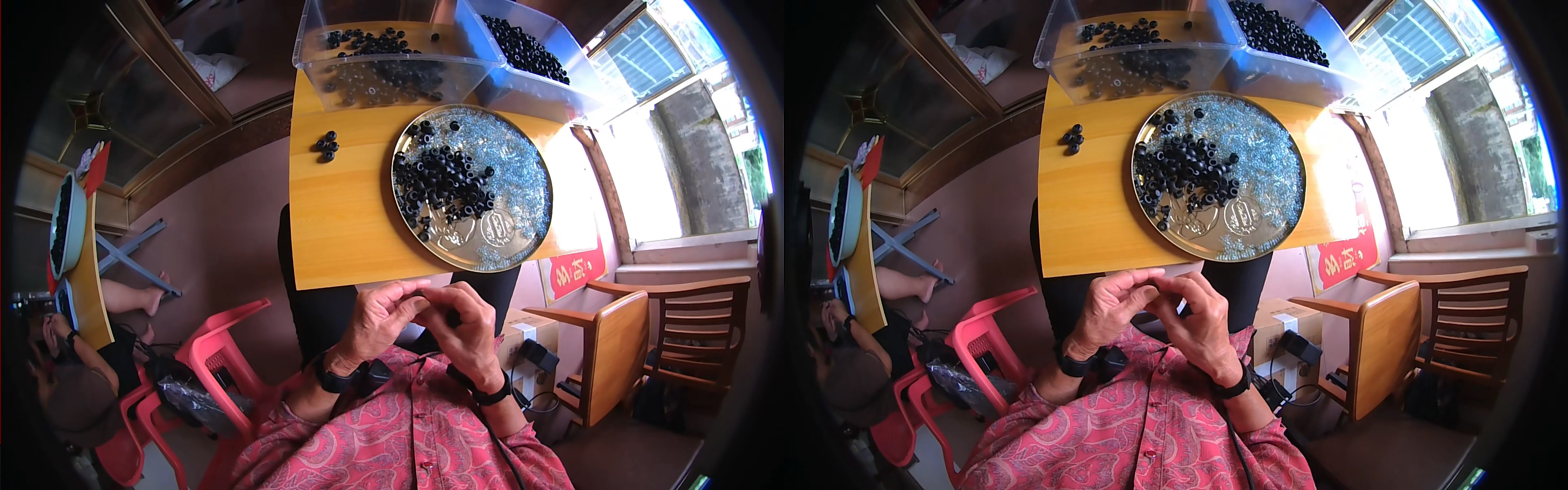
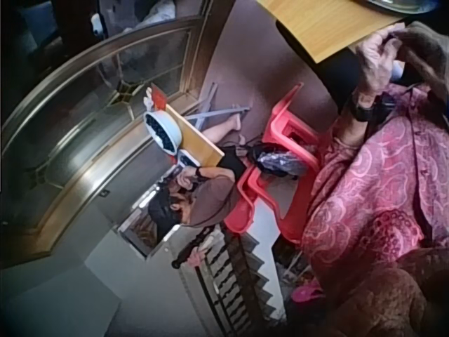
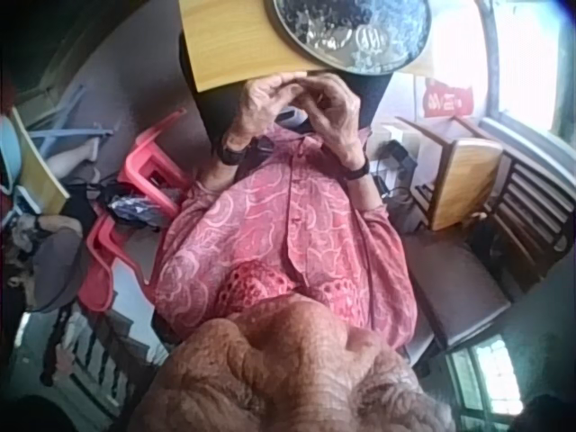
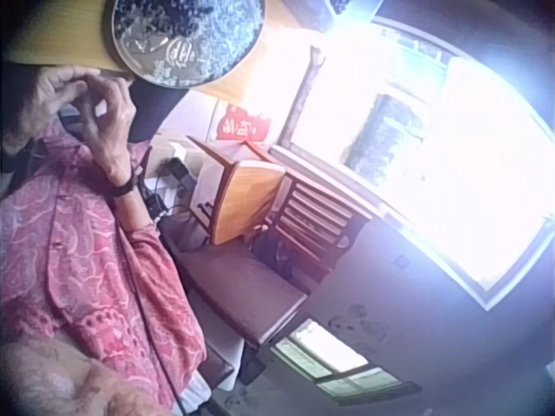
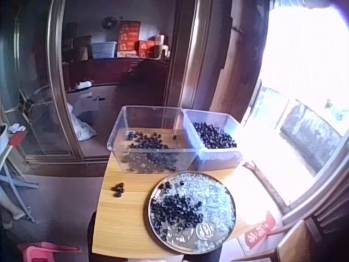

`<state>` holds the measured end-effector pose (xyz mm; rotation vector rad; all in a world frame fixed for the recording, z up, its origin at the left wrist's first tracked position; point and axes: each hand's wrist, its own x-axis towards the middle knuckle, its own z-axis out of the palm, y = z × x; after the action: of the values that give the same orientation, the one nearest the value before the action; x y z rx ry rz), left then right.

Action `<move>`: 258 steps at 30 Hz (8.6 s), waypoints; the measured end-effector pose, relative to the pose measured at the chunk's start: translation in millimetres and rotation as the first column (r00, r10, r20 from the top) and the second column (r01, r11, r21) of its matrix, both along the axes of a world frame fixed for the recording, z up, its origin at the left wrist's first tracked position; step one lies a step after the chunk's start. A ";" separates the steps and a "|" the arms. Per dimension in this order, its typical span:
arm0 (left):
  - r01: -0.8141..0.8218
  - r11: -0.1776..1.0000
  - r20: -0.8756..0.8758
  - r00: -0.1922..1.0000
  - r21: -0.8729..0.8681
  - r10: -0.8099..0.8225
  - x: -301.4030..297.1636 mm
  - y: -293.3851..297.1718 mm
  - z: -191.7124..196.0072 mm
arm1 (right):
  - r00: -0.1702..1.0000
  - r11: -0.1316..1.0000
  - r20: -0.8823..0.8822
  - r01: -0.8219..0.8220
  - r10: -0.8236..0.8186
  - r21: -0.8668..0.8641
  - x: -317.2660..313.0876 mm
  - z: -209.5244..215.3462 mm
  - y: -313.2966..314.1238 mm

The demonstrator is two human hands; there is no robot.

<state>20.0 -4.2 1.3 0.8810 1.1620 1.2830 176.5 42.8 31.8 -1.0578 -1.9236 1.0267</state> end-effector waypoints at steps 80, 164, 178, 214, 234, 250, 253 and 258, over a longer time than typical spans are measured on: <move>-0.142 0.986 0.580 0.812 0.090 0.064 -14.7 -6.8 18.9 | 0.987 0.962 -0.136 0.117 -0.084 0.248 -41.3 10.8 -14.7; -0.028 0.955 0.577 0.791 -0.295 0.202 -2.3 15.0 10.4 | 0.912 0.942 -0.376 0.034 -0.166 -0.333 -2.8 -20.5 3.5; -0.088 0.967 0.547 0.811 -0.239 0.209 0.6 11.4 8.0 | 0.908 0.969 -0.393 0.051 -0.145 -0.241 -3.8 -21.3 0.7; -0.057 0.970 0.471 0.867 -0.236 0.165 1.8 8.2 9.0 | 0.975 0.992 -0.185 0.128 -0.123 0.011 -1.5 -14.2 1.3; -0.119 0.967 0.316 0.930 -0.227 0.188 4.0 6.1 14.5 | 0.994 0.956 -0.002 0.106 -0.109 0.275 -3.4 -0.3 -0.3; -0.077 0.985 0.228 0.967 -0.155 0.112 -3.0 7.5 21.2 | 0.998 0.938 0.005 0.063 -0.069 0.340 -1.9 -1.4 4.4; -0.074 0.988 0.226 0.969 -0.136 0.103 -3.2 6.3 18.9 | 0.998 0.946 -0.013 0.065 -0.064 0.317 -1.3 -2.2 4.3; -0.084 0.991 0.231 0.967 -0.108 0.107 -3.3 5.9 18.8 | 0.998 0.951 -0.023 0.068 -0.064 0.302 -1.7 -2.1 4.2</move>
<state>16.7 1.7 20.1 0.5881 1.0780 1.3569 174.8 47.1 29.7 -0.9293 -1.9452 0.6710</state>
